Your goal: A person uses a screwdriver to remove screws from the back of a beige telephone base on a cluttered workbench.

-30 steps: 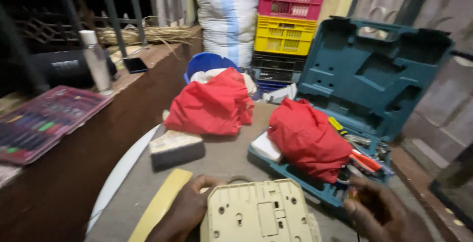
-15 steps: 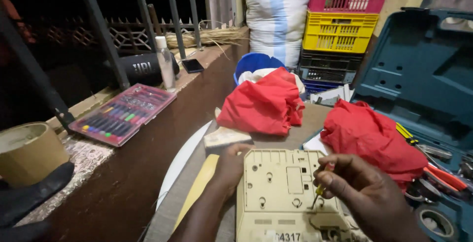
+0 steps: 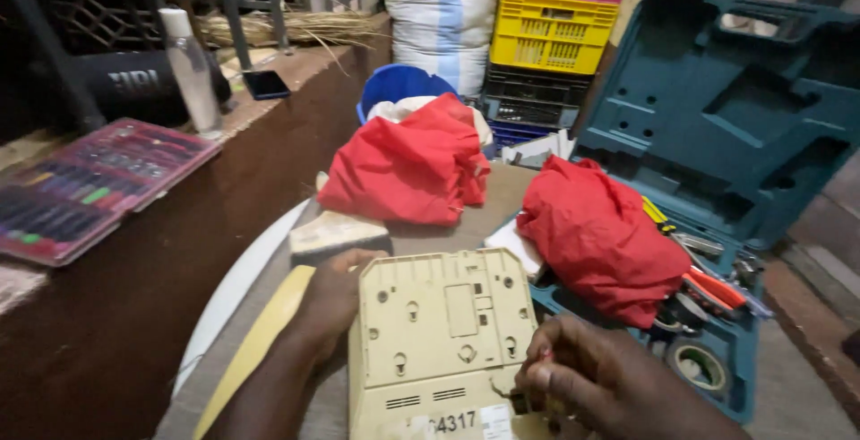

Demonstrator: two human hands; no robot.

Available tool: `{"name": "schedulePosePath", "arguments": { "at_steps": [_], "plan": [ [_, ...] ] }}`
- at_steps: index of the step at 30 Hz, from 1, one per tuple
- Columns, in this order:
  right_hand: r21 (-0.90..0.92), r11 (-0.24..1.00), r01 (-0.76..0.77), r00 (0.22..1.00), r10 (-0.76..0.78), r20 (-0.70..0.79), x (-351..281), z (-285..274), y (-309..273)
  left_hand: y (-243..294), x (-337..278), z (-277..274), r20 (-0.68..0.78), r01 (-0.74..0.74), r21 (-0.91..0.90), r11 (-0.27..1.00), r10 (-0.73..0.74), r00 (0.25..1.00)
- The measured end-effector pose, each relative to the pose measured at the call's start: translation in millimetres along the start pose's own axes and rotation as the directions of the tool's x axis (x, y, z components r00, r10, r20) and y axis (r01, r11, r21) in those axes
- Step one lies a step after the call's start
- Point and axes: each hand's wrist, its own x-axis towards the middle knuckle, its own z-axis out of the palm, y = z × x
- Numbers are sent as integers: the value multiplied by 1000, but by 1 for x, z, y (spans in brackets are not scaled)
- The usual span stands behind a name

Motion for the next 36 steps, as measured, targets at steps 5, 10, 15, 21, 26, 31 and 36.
{"name": "schedulePosePath", "arguments": {
  "at_steps": [5,10,15,21,26,31,36],
  "plan": [
    [184,970,160,985,-144,-95,15,-22,43,-3,-2,2,-16,38,-79,996,-40,999],
    [315,945,91,994,-65,-93,10,-22,31,-1,-6,3,-27,63,-99,993,-66,997],
    [507,857,93,995,-58,-84,16,-24,35,-4,-2,0,-30,59,-42,997,-61,998],
    [620,772,141,989,-141,-49,27,-25,53,-7,-1,0,-59,38,27,999,-36,998],
    [412,895,169,976,-93,-199,8,-25,31,-13,4,0,-43,18,-38,999,-19,999],
    [509,812,285,944,-147,-295,13,-13,39,-9,-1,-2,-68,-4,50,999,8,998],
    [571,684,453,856,-155,-494,19,2,33,-8,-2,-2,-74,23,46,999,-20,997]
  ]
}}
